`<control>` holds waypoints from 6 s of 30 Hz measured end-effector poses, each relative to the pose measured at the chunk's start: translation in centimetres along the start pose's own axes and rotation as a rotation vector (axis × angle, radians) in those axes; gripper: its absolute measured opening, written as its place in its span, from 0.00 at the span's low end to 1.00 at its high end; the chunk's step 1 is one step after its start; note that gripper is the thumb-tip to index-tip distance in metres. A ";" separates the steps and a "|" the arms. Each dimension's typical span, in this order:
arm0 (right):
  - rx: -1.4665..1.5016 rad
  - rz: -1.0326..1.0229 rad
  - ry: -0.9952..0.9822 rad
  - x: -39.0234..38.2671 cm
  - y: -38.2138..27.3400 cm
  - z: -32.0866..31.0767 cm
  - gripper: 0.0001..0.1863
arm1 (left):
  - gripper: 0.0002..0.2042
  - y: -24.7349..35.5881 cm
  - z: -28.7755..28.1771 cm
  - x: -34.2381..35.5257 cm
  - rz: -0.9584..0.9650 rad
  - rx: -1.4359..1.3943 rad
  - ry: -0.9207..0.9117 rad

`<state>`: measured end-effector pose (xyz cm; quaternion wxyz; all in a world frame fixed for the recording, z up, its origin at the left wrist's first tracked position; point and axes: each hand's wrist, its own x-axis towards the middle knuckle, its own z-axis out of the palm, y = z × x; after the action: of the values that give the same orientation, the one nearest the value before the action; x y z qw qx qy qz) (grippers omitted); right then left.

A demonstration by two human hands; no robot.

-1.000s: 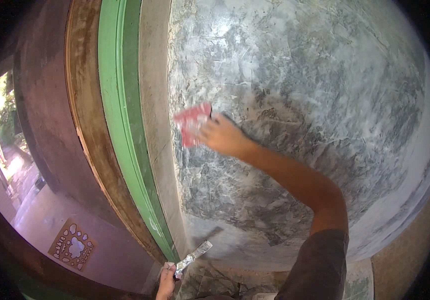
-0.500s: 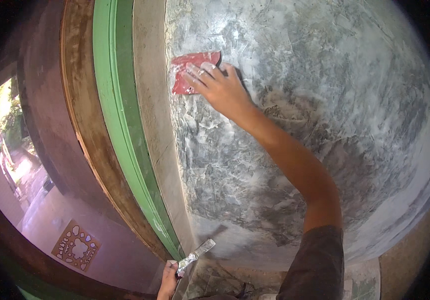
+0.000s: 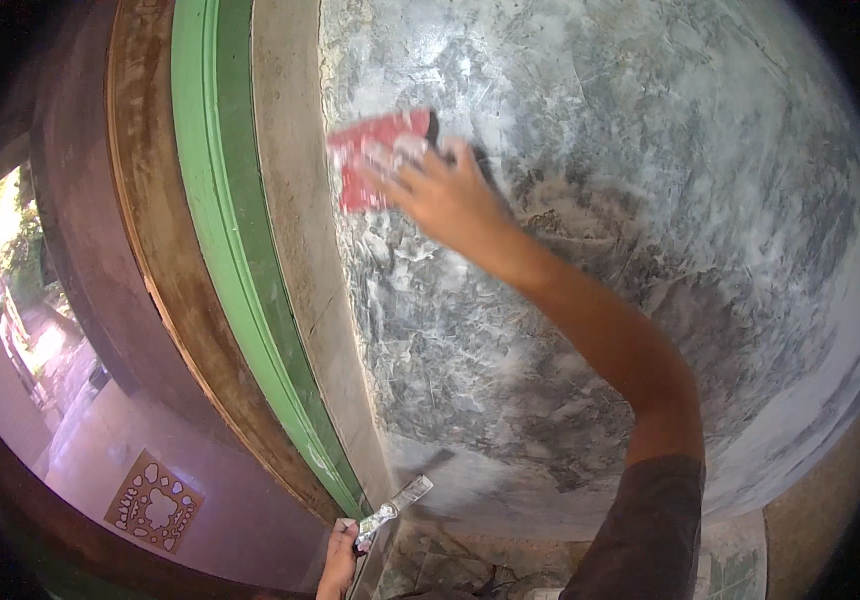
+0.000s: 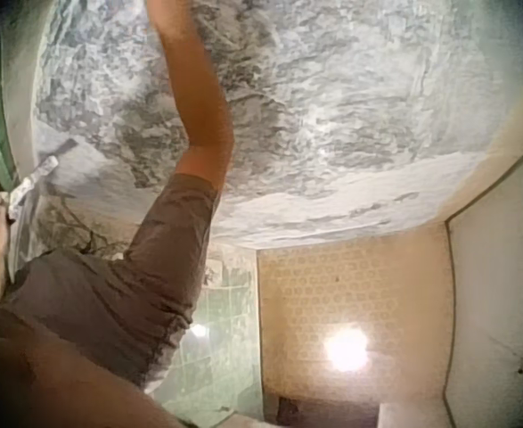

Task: The person scrapes and smooths a wall surface with a putty knife and a scraper, applying plaster from a bucket.

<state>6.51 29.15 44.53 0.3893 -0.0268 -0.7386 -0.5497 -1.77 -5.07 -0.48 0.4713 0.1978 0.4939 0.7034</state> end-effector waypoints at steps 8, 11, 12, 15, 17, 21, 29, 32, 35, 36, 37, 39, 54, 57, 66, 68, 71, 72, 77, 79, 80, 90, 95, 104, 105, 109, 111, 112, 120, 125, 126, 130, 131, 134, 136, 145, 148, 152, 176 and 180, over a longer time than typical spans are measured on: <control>0.033 -0.103 -0.103 -3.9 -4.0 2.3 0.36 | 0.09 0.5 1.0 -0.8 -0.019 -0.013 0.032; 0.327 -0.119 -0.173 -5.7 -5.9 1.1 0.38 | 0.10 0.3 1.0 -1.1 -0.007 -0.014 0.009; 0.264 -0.115 -0.135 -4.8 -5.4 0.6 0.38 | 0.10 0.6 1.3 -1.4 -0.010 -0.011 0.032; 0.052 -0.083 -0.071 -1.0 -1.5 0.0 0.37 | 0.09 -0.1 0.7 -1.0 0.006 0.008 0.028; -0.072 0.039 -0.001 0.4 1.2 0.7 0.36 | 0.09 -0.5 0.9 -0.6 0.009 0.016 -0.012; -0.140 0.006 -0.119 0.3 0.3 0.9 0.35 | 0.09 -0.1 1.4 -1.0 0.019 0.064 -0.016; 0.143 -0.072 -0.114 -1.8 -5.1 -0.7 0.40 | 0.11 -1.2 0.0 -1.5 0.002 0.049 0.046; -0.070 0.053 0.036 2.7 1.2 -1.3 0.40 | 0.11 -1.4 0.3 -1.2 -0.011 -0.008 0.070; -0.061 0.152 0.074 4.1 5.0 -0.1 0.41 | 0.11 0.2 1.4 -1.8 -0.001 0.032 0.024; -0.064 0.152 0.075 3.4 4.7 0.5 0.41 | 0.11 0.2 1.4 -1.6 0.001 0.032 0.022; -0.085 0.072 0.067 2.1 3.6 1.4 0.40 | 0.10 0.1 1.4 -1.5 0.002 0.037 0.015; -0.041 -0.050 -0.003 -0.2 -0.2 1.5 0.38 | 0.10 -0.3 0.9 -1.6 0.005 0.036 0.019; 0.026 0.062 0.070 2.0 -0.2 0.2 0.39 | 0.13 -0.3 0.1 -1.2 -0.012 0.089 -0.018; -0.031 0.123 -0.004 1.5 -0.2 1.2 0.34 | 0.13 0.0 0.5 -1.5 -0.028 0.116 0.003; 0.213 -0.005 -0.177 -3.1 -5.2 -2.1 0.35 | 0.10 0.1 -0.1 -2.2 -0.014 0.107 0.087; -0.103 0.021 -0.076 -0.5 -1.6 -1.3 0.36 | 0.10 0.3 -0.1 -2.0 -0.017 0.130 0.050; -0.154 0.164 -0.080 2.1 2.3 -1.6 0.36 | 0.10 0.3 0.2 -1.6 -0.003 0.132 0.023; -0.154 0.164 -0.084 1.6 2.2 -1.2 0.36 | 0.10 0.3 0.5 -1.6 -0.006 0.132 0.021; 0.060 -0.049 -0.276 -3.0 -4.2 0.3 0.38 | 0.11 -0.5 -0.1 -1.8 -0.024 0.060 0.059; 0.169 -0.051 -0.253 -5.4 -6.6 -0.2 0.38 | 0.12 -1.3 -0.7 -1.8 -0.032 0.057 0.047; 0.280 -0.052 -0.224 -5.2 -6.9 -0.9 0.39 | 0.13 -1.3 -0.8 -1.8 -0.035 0.055 0.039; -0.125 0.062 -0.159 -3.3 -0.2 0.1 0.38 | 0.13 -0.7 -0.8 -1.9 -0.015 0.062 0.033; 0.270 -0.100 -0.111 -6.8 -8.7 -1.9 0.35 | 0.12 0.2 -0.2 -3.0 -0.028 0.109 0.087; 0.042 0.093 0.054 1.9 -0.2 0.0 0.38 | 0.14 0.2 -0.1 -2.5 -0.049 0.148 0.103; 0.018 0.132 0.062 2.4 0.4 -0.1 0.39 | 0.14 0.2 0.1 -2.5 -0.049 0.149 0.102; -0.043 0.085 -0.092 -0.3 -2.6 1.2 0.38 | 0.13 -0.2 0.0 -2.4 -0.008 0.130 0.021; 0.133 0.032 -0.147 -3.0 -6.6 0.6 0.40 | 0.13 -0.2 -0.3 -2.6 0.008 0.106 0.017; 0.132 0.029 -0.146 -4.5 -8.0 0.2 0.40 | 0.13 -0.1 -0.2 -2.9 -0.010 0.110 0.048; -0.073 0.139 0.032 1.4 -0.2 -1.8 0.36 | 0.13 0.8 -0.2 -3.1 -0.038 0.177 0.116; -0.110 0.102 -0.106 0.1 1.3 1.6 0.35 | 0.14 -0.6 -0.6 -2.1 -0.035 0.153 0.046; -0.101 0.031 -0.096 -1.1 -0.6 2.1 0.35 | 0.14 -0.5 -0.6 -2.1 -0.036 0.153 0.050; 0.157 -0.086 -0.340 -6.8 -9.3 -0.2 0.36 | 0.16 -0.6 -0.8 -2.7 -0.065 0.097 0.080; 0.153 -0.085 -0.344 -7.7 -10.4 -0.8 0.36 | 0.16 -0.7 -0.8 -2.8 -0.073 0.114 0.080; 0.346 -0.032 -0.197 -7.3 -11.1 -1.7 0.36 | 0.15 -0.8 -1.3 -2.7 -0.055 0.138 0.081; 0.249 -0.009 -0.106 -3.9 -8.4 -1.9 0.36 | 0.15 -0.2 -1.3 -2.7 -0.044 0.146 0.070; -0.024 0.101 -0.047 1.2 -0.1 1.8 0.33 | 0.13 -1.1 -0.5 -2.3 -0.025 0.158 0.071; 0.118 -0.021 -0.127 -2.3 -6.5 0.0 0.32 | 0.13 -1.2 -0.9 -2.3 0.000 0.137 0.082; 0.352 -0.079 -0.092 -5.1 -10.1 -1.5 0.29 | 0.11 0.1 -0.4 -2.7 -0.052 0.120 0.103; 0.065 0.014 -0.169 -4.7 -6.3 -0.4 0.37 | 0.10 1.0 1.1 -2.7 -0.014 0.060 0.073; 0.369 -0.078 -0.129 -7.1 -10.7 -2.4 0.38 | 0.09 -0.1 0.0 -2.3 -0.028 0.060 0.095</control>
<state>7.72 25.69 32.00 0.3177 0.0385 -0.8507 -0.4170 -0.64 -7.03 -0.15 0.4511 0.1711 0.5392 0.6903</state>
